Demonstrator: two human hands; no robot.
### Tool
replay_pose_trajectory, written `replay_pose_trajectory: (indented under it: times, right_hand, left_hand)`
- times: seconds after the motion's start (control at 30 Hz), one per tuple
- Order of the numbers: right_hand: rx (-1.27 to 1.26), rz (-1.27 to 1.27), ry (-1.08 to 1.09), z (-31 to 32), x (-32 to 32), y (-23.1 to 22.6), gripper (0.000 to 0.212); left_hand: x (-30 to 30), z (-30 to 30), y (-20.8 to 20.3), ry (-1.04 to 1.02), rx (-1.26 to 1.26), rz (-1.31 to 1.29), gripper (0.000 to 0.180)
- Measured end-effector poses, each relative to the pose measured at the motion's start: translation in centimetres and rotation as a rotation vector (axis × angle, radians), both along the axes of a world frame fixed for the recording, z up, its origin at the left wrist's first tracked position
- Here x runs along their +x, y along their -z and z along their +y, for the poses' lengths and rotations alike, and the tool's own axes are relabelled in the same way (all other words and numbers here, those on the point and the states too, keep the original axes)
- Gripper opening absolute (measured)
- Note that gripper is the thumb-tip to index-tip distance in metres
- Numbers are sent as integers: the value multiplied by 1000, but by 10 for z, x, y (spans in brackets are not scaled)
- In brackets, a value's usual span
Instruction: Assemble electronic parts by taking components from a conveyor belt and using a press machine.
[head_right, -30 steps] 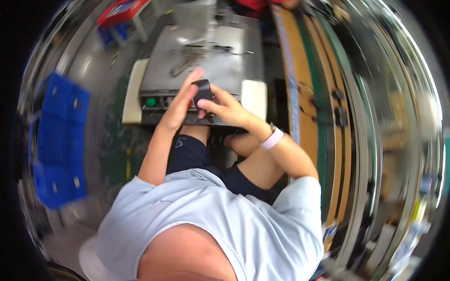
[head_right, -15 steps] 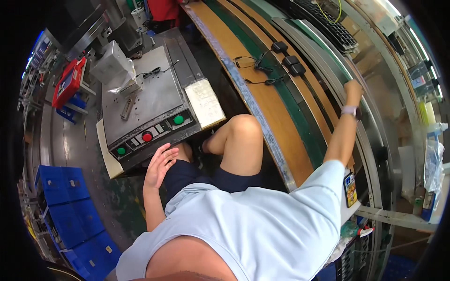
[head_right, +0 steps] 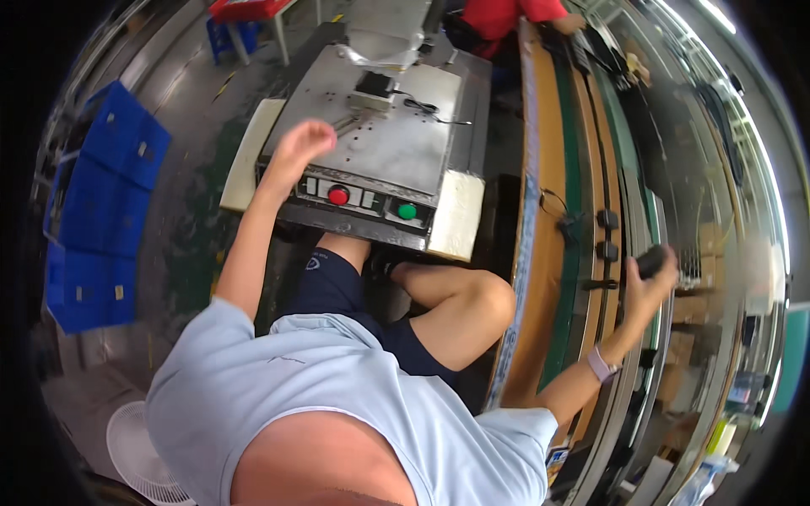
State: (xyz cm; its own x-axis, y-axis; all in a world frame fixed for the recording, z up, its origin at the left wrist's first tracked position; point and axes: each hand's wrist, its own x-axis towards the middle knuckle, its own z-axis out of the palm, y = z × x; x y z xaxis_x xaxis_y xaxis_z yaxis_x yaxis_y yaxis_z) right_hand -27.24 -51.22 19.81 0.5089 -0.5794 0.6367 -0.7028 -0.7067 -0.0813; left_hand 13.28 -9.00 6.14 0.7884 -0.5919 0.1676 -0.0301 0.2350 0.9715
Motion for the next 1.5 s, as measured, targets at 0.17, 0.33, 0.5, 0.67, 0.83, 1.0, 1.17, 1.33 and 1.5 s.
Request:
replay_pose_trajectory:
  times: [0.17,0.33,0.5,0.67,0.83,1.0,1.17,1.33,1.5]
  right_hand:
    - [418,-506,-721,94,82,-78,52]
    - [559,-196,-671,109,173,-36,43]
    - [864,-126,-893,108,293,67,48]
    - [537,121,-976,138,403,117,53]
    - [248,305,-1292,159,444,125,68]
    - [-67,674,-891,189,399,85,91]
    - [86,1080,-826,202,291,108,119]
    - [229,449,-1231,228,258,122,106]
    - [1999,33,-1378,242,233,83,47]
  left_hand:
    - [125,-61,37,-256,75,-524,73]
    - [164,-79,25,157,116,-460,73]
    - [144,-48,12,261,-195,-122,77]
    - [51,30,20,305,-772,347,72]
    - [-50,82,16,-70,-738,758,60]
    - [-51,89,85,-505,135,-34,44]
    - [-27,86,99,-564,306,-302,36]
    - [-58,46,39,-128,-91,6,37]
    - [-81,-32,-41,-98,121,-629,45]
